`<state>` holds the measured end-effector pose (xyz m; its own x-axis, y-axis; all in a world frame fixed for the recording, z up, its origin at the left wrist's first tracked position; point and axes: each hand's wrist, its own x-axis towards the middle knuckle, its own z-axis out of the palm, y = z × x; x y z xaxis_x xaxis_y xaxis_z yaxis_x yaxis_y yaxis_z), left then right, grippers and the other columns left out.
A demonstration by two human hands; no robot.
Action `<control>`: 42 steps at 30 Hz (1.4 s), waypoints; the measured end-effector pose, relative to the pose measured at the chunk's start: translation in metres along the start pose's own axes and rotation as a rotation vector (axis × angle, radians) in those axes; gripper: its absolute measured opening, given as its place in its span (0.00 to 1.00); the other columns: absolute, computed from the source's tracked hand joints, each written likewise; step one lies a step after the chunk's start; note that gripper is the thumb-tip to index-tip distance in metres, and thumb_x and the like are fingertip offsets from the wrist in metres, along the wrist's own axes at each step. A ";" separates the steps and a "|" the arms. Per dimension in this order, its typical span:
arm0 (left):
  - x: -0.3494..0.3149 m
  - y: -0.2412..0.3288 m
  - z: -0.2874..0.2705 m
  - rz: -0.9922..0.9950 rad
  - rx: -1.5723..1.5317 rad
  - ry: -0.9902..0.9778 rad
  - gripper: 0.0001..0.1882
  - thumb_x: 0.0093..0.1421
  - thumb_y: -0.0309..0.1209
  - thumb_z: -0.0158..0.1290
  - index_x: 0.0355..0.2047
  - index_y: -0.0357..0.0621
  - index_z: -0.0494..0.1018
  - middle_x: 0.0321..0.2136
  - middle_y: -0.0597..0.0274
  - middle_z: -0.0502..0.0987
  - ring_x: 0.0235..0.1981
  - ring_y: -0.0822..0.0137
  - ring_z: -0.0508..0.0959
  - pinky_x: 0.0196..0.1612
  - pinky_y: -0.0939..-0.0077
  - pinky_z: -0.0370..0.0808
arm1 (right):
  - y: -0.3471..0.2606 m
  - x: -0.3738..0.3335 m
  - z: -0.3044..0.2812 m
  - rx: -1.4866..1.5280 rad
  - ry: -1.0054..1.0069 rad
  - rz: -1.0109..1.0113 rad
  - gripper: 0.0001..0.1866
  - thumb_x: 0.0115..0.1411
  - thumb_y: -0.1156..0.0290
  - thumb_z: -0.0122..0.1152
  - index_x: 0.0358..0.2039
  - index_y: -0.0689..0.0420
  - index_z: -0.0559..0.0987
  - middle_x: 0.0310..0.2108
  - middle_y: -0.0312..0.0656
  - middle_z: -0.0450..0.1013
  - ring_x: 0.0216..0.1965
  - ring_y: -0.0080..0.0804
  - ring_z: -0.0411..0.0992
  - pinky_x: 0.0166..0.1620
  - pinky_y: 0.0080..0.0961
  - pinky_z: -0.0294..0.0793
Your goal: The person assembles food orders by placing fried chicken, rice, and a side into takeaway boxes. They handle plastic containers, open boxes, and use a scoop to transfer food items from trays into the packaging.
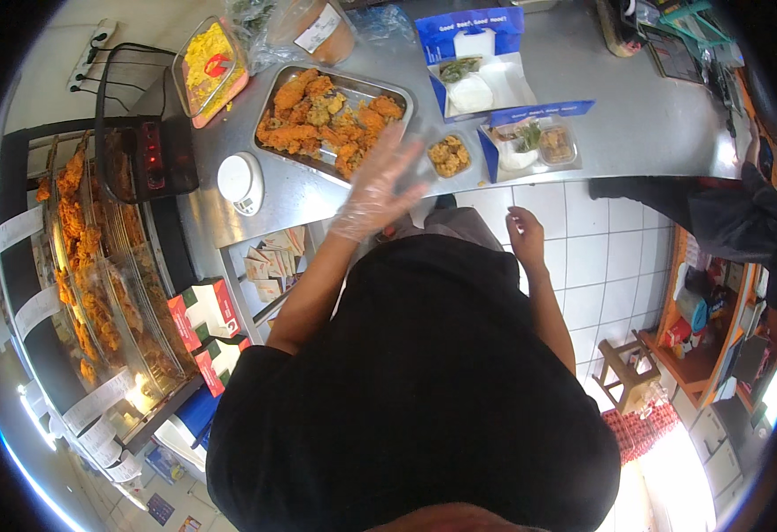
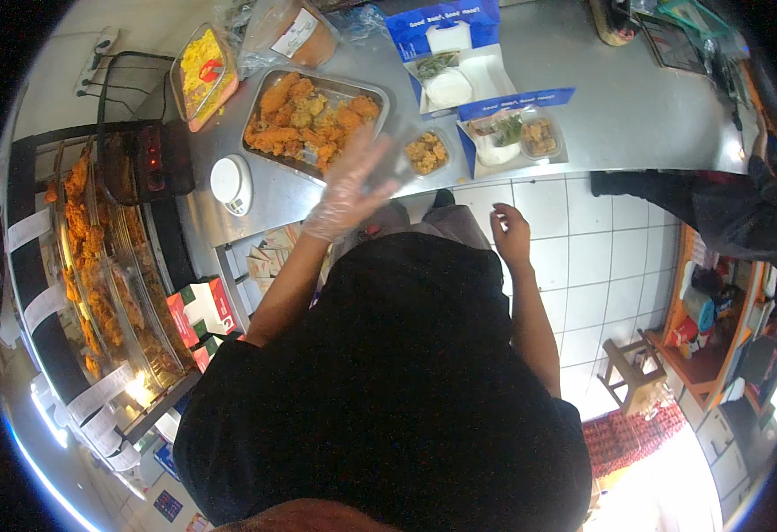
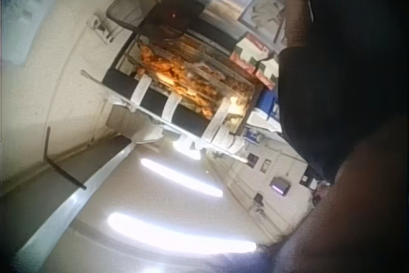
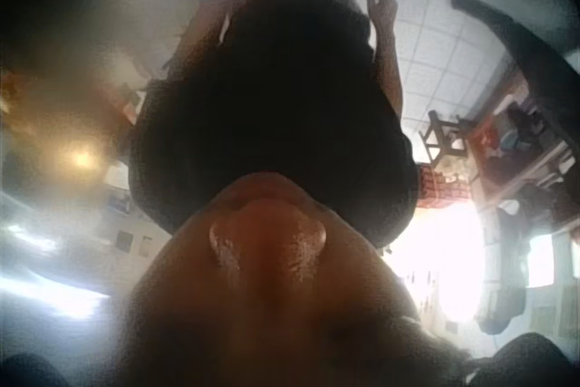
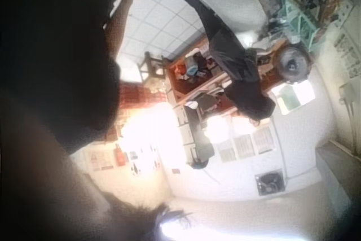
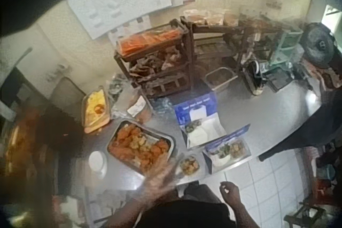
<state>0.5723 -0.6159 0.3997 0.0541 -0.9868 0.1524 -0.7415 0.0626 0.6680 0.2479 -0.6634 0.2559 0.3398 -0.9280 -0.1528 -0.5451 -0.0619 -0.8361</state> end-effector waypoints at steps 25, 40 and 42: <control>0.041 -0.123 -0.049 -0.217 0.355 0.345 0.19 0.55 0.39 0.56 0.44 0.42 0.78 0.41 0.52 0.80 0.46 0.50 0.77 0.52 0.58 0.70 | 0.085 -0.077 -0.005 -0.135 0.133 0.345 0.13 0.59 0.68 0.58 0.41 0.62 0.80 0.35 0.49 0.79 0.32 0.36 0.79 0.37 0.28 0.77; -0.063 -0.035 -0.068 -0.464 0.131 0.541 0.13 0.62 0.33 0.53 0.43 0.38 0.75 0.41 0.49 0.77 0.44 0.52 0.76 0.50 0.64 0.71 | -0.134 0.024 0.037 -0.157 -0.013 -0.524 0.26 0.52 0.70 0.66 0.51 0.61 0.71 0.48 0.53 0.70 0.50 0.48 0.68 0.52 0.40 0.68; -0.087 -0.026 -0.064 -0.461 0.088 0.460 0.11 0.63 0.32 0.52 0.41 0.37 0.76 0.40 0.49 0.78 0.44 0.52 0.76 0.50 0.63 0.71 | -0.160 0.037 0.054 -0.250 0.136 -0.477 0.35 0.52 0.67 0.67 0.58 0.61 0.65 0.55 0.54 0.65 0.58 0.50 0.62 0.59 0.43 0.62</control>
<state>0.6298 -0.5225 0.4156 0.6452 -0.7440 0.1736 -0.6248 -0.3830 0.6804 0.3894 -0.6683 0.3558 0.5009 -0.8135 0.2955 -0.5256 -0.5572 -0.6429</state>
